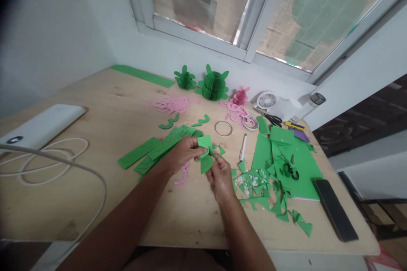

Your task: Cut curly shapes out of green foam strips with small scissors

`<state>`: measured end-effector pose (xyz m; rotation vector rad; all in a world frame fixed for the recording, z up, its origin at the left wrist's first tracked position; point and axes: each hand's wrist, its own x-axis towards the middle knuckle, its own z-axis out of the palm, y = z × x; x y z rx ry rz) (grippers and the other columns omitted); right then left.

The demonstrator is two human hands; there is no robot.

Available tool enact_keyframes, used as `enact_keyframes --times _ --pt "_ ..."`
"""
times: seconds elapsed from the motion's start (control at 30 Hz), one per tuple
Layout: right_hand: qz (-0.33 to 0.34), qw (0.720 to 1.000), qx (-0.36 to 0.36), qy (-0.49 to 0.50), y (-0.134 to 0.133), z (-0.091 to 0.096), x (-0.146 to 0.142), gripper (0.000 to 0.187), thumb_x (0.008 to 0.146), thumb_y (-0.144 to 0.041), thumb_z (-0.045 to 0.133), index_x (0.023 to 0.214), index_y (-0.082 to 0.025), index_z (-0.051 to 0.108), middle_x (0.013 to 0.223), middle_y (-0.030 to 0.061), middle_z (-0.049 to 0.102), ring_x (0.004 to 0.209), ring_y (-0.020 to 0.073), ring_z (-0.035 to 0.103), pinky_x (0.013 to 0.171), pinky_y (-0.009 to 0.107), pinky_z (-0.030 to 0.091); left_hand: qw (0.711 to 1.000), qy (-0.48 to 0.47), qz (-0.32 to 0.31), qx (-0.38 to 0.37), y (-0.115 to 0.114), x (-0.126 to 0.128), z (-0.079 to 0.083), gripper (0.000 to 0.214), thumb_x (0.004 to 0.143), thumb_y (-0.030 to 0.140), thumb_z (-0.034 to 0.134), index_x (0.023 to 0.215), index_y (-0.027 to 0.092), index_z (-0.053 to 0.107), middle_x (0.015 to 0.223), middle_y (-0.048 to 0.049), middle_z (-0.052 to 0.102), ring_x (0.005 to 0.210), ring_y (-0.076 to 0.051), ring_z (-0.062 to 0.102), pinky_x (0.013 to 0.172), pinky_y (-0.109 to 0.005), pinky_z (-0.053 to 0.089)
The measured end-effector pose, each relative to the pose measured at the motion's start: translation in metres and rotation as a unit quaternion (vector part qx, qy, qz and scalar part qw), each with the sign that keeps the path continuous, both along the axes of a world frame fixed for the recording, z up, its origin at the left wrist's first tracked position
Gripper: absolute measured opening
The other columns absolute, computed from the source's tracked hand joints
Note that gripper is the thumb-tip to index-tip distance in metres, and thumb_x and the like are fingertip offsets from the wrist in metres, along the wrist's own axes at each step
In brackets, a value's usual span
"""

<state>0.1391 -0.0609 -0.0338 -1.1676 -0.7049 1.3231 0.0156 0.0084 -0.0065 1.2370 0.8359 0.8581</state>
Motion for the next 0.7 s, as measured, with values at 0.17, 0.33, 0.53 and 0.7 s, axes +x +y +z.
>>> enact_keyframes --times 0.17,0.33,0.53,0.7 --pt "0.001 1.0 0.002 0.002 0.0007 -0.0014 -0.0002 0.047 0.061 -0.057 0.08 0.063 -0.02 0.052 0.04 -0.011 0.035 0.035 0.0035 0.019 0.034 0.019 0.01 1.0 0.006 -0.005 0.005 0.0014 -0.0017 -0.002 0.01 0.062 0.024 0.061 0.06 0.015 0.061 0.05 0.0043 0.052 0.045 -0.007 0.042 0.046 -0.021 0.033" --pt "-0.006 1.0 0.002 0.007 0.0004 -0.0014 -0.0003 0.046 0.062 -0.056 0.08 0.064 -0.019 0.053 0.041 -0.0108 0.035 0.036 0.0038 0.019 0.034 0.019 0.01 1.0 0.011 0.006 -0.002 0.0013 -0.0013 -0.0016 0.013 0.063 0.028 0.063 0.061 0.015 0.061 0.052 0.0041 0.053 0.046 -0.008 0.042 0.046 -0.021 0.033" --pt "0.004 1.0 0.004 -0.001 -0.0001 0.0008 0.0008 0.042 0.064 -0.054 0.079 0.073 -0.018 0.06 0.043 -0.0102 0.037 0.037 0.0044 0.02 0.035 0.02 0.009 0.999 0.004 0.045 -0.01 0.0014 0.0011 -0.0027 0.017 0.065 0.032 0.064 0.062 0.015 0.061 0.052 0.0024 0.056 0.048 -0.009 0.048 0.049 -0.022 0.037" --pt "0.006 1.0 0.002 -0.002 0.0 0.0007 0.001 0.041 0.065 -0.053 0.078 0.077 -0.017 0.061 0.044 -0.0107 0.036 0.038 0.0042 0.018 0.036 0.02 0.009 0.999 0.002 0.046 -0.019 0.0006 0.0019 -0.0033 0.016 0.065 0.03 0.064 0.063 0.015 0.061 0.051 0.0021 0.056 0.047 -0.009 0.048 0.048 -0.021 0.037"
